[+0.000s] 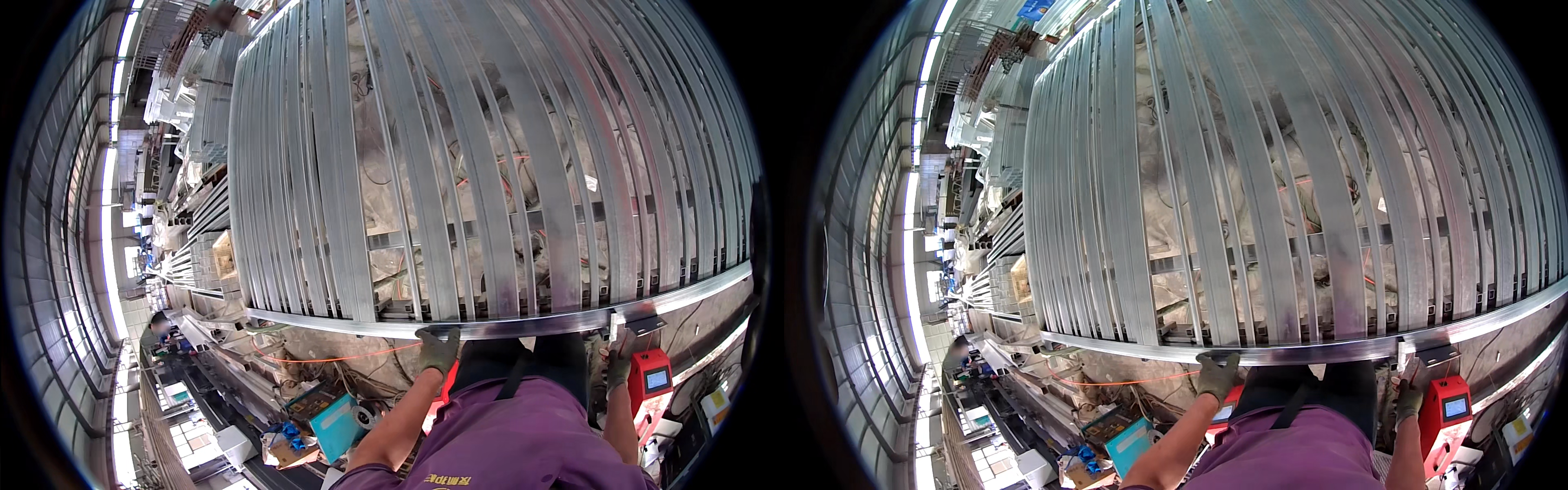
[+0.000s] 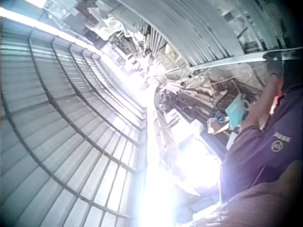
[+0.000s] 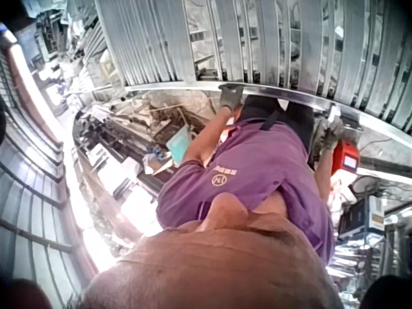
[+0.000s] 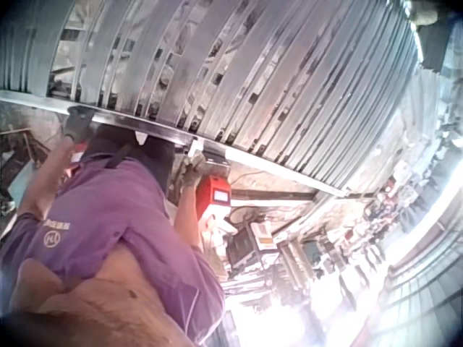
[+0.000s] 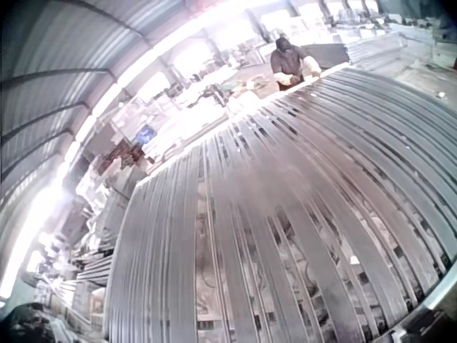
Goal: The person aligns and positions long metal bars onto a large metal frame structure in a workshop. They repeatedly adjust the bars with gloved hands to fit them into place along the frame's edge.
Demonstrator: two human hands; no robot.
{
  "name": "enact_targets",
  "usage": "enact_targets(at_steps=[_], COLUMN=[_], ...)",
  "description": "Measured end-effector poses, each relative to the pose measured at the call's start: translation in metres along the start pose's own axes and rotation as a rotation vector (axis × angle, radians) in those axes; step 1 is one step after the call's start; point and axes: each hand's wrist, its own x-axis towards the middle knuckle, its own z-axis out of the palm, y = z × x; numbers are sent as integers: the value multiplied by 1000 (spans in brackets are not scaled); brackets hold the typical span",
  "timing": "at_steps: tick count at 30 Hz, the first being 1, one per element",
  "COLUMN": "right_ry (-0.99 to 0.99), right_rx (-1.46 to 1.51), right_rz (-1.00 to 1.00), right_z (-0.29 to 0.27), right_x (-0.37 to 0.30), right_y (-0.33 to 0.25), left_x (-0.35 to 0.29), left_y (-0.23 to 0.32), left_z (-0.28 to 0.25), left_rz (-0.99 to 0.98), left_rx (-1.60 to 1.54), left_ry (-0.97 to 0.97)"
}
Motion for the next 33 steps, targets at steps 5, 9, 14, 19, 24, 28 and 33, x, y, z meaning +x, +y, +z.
enact_targets(at_steps=[5, 9, 14, 19, 24, 28, 33], right_ry=[35, 42, 55, 2, -82, -47, -77], right_rx=[-123, -195, -396, -453, -608, -508, -569], right_rz=[-31, -71, -215, -161, -364, -219, -229], right_z=[39, 74, 104, 120, 108, 137, 149], right_x=[-30, -76, -67, -90, -68, -114, -144], right_y=[-2, -26, -21, -36, -13, -57, -83], left_x=[-2, -2, 20, 36, 64, 74, 87], left_y=[-33, -44, -95, -110, -150, -153, -163], left_z=[-11, -47, -49, -75, -68, -87, -97], left_rz=[147, 195, 585, 538, 459, 496, 459], left_rx=[169, 80, 85, -218, -424, -293, -273], left_ry=[-50, -229, -43, -60, 48, 305, 374])
